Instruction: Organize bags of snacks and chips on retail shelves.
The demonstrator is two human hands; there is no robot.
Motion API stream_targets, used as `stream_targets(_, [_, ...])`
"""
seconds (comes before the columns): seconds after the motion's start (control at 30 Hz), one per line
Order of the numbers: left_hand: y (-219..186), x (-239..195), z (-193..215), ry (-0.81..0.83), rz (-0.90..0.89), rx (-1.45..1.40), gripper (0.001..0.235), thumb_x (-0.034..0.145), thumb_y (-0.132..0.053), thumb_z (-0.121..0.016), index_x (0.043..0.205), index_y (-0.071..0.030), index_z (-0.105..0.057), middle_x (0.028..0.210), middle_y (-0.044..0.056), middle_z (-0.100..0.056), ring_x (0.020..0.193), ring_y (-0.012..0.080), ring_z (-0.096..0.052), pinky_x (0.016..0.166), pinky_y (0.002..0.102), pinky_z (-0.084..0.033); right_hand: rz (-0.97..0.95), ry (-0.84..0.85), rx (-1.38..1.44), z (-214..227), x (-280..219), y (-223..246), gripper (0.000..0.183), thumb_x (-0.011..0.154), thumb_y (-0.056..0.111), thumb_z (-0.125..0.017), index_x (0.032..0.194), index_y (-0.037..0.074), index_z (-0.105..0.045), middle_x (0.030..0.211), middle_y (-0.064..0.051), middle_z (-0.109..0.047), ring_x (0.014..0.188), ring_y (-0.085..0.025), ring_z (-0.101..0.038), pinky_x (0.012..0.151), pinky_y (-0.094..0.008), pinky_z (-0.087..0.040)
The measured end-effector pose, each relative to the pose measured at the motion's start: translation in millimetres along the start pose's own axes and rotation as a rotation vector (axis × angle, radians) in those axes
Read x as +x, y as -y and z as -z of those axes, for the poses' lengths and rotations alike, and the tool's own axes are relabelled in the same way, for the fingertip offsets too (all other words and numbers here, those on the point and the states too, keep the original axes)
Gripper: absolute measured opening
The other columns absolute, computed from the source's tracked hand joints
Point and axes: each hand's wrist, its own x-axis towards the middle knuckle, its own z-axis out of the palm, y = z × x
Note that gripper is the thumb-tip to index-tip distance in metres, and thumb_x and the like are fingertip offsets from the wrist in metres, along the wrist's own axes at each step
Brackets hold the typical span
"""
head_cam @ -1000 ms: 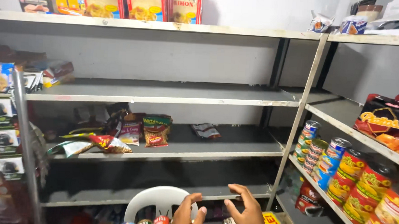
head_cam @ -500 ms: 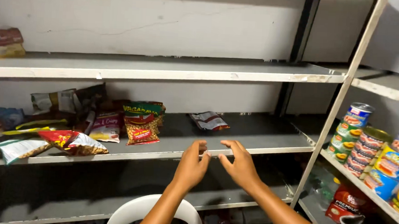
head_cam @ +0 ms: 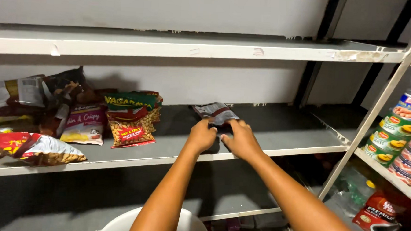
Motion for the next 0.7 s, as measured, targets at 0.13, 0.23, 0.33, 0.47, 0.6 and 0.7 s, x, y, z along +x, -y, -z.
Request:
stream_targets(0.13, [35,28,-24,0.04,0.073,-0.047,0.041,0.089,-0.015,-0.065,0.127,0.001,-0.068,0.124,0.024,-0.071,0.122,0.0368,-0.067,0.104,0.039,-0.05,-0.02,0.035,-0.033,-7,13,-10,0.067,0.08,0.028,-0.082,0.136,0.005,-0.053,0.126,-0.025,-0.061,0.119,-0.045,-0.056,0.102,-0.05,-0.047])
stream_targets(0.23, [17,22,-17,0.006,0.068,-0.216,0.041,0.088,-0.012,-0.068,0.126,0.004,-0.066,0.118,0.019,-0.072,0.111,0.0305,-0.069,0.096,0.036,-0.051,-0.044,0.029,-0.025,-4,18,-2,0.073,0.077,0.026,-0.082,0.14,0.006,-0.051,0.13,-0.027,-0.057,0.119,-0.047,-0.054,0.102,-0.051,-0.046])
stream_targets(0.33, [-40,5,13,0.116,0.329,-0.523,0.039,0.091,-0.01,-0.062,0.129,-0.001,-0.067,0.097,0.012,-0.073,0.083,0.022,-0.066,0.075,0.037,-0.054,-0.093,0.003,-0.042,1,23,10,0.077,0.073,0.022,-0.082,0.14,0.007,-0.049,0.134,-0.026,-0.053,0.118,-0.048,-0.053,0.101,-0.052,-0.044])
stream_targets(0.47, [-68,-4,21,0.041,0.149,-0.659,0.038,0.088,-0.004,-0.063,0.126,0.0,-0.068,0.098,0.008,-0.069,0.08,0.0147,-0.063,0.074,0.029,-0.053,-0.118,-0.072,-0.039,-1,23,5,0.054,0.081,0.021,-0.075,0.13,0.006,-0.057,0.12,-0.026,-0.062,0.109,-0.049,-0.06,0.094,-0.053,-0.048])
stream_targets(0.6, [-77,-10,27,-0.19,-0.109,-0.618,0.042,0.083,0.004,-0.063,0.124,0.0,-0.07,0.109,0.009,-0.069,0.098,0.0153,-0.065,0.087,0.03,-0.053,-0.096,-0.223,0.036,-7,21,-12,0.021,0.091,0.016,-0.065,0.107,0.001,-0.065,0.099,-0.026,-0.07,0.097,-0.047,-0.066,0.083,-0.054,-0.051])
stream_targets(0.7, [-74,-20,30,-0.319,0.007,-0.557,0.044,0.084,0.001,-0.063,0.129,-0.002,-0.065,0.113,0.014,-0.066,0.1,0.0201,-0.064,0.088,0.033,-0.054,-0.128,-0.304,0.177,2,13,-6,0.018,0.097,0.016,-0.062,0.102,-0.002,-0.062,0.097,-0.026,-0.069,0.094,-0.047,-0.065,0.079,-0.051,-0.052])
